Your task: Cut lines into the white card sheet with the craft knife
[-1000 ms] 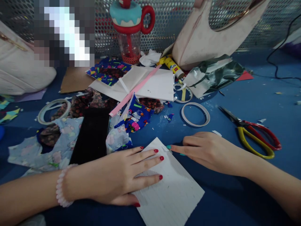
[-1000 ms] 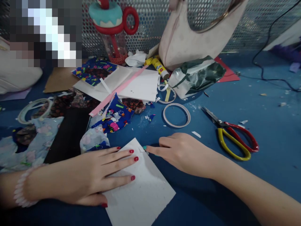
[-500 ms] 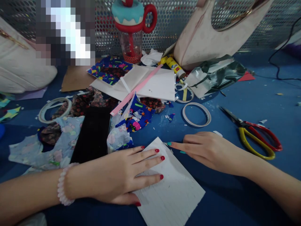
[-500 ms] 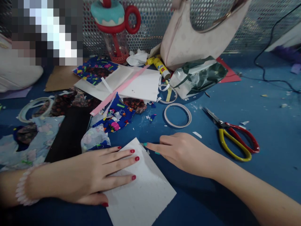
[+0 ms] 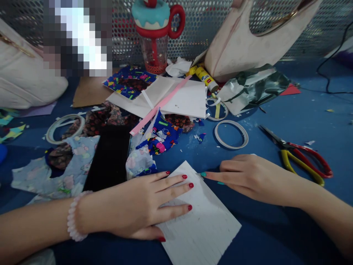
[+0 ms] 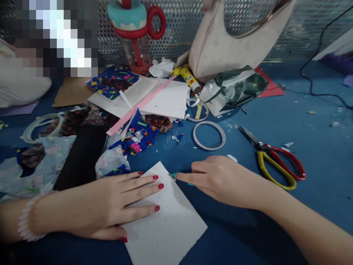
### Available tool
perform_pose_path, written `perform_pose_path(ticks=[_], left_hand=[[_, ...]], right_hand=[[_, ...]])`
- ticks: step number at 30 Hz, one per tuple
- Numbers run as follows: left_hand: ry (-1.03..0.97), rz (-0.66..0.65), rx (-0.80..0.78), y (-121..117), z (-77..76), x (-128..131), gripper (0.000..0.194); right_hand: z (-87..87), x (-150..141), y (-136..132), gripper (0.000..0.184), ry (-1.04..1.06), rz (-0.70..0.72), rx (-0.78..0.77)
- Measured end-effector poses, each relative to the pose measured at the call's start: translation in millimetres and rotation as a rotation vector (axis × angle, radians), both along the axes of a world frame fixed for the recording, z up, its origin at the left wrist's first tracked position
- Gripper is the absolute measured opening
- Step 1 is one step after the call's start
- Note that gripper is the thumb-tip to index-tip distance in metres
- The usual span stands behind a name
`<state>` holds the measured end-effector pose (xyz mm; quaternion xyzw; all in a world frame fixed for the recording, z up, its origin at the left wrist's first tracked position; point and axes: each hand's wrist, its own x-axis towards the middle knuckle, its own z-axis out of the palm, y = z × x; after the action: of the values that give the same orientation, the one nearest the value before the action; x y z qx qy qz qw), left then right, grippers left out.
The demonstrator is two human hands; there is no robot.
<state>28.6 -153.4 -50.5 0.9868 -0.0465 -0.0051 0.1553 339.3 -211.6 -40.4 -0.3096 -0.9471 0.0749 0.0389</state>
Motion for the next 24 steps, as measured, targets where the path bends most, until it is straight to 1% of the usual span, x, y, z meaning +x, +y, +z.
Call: perform_pose_path(ticks=[6, 15, 24], left_hand=[[0.0, -0.001, 0.001, 0.0, 1.2, -0.2, 0.058], [0.013, -0.003, -0.019, -1.5, -0.6, -0.2, 0.056], [0.028, -0.004, -0.021, -1.2, 2.1, 0.9, 0.056]], right_hand=[[6.7, -0.7, -1.1, 0.036, -0.013, 0.036, -0.04], [3.6, 1.1, 0.0, 0.037, -0.04, 0.029, 0.008], [-0.2, -0.9, 0.5, 0.038, -0.026, 0.024, 0.043]])
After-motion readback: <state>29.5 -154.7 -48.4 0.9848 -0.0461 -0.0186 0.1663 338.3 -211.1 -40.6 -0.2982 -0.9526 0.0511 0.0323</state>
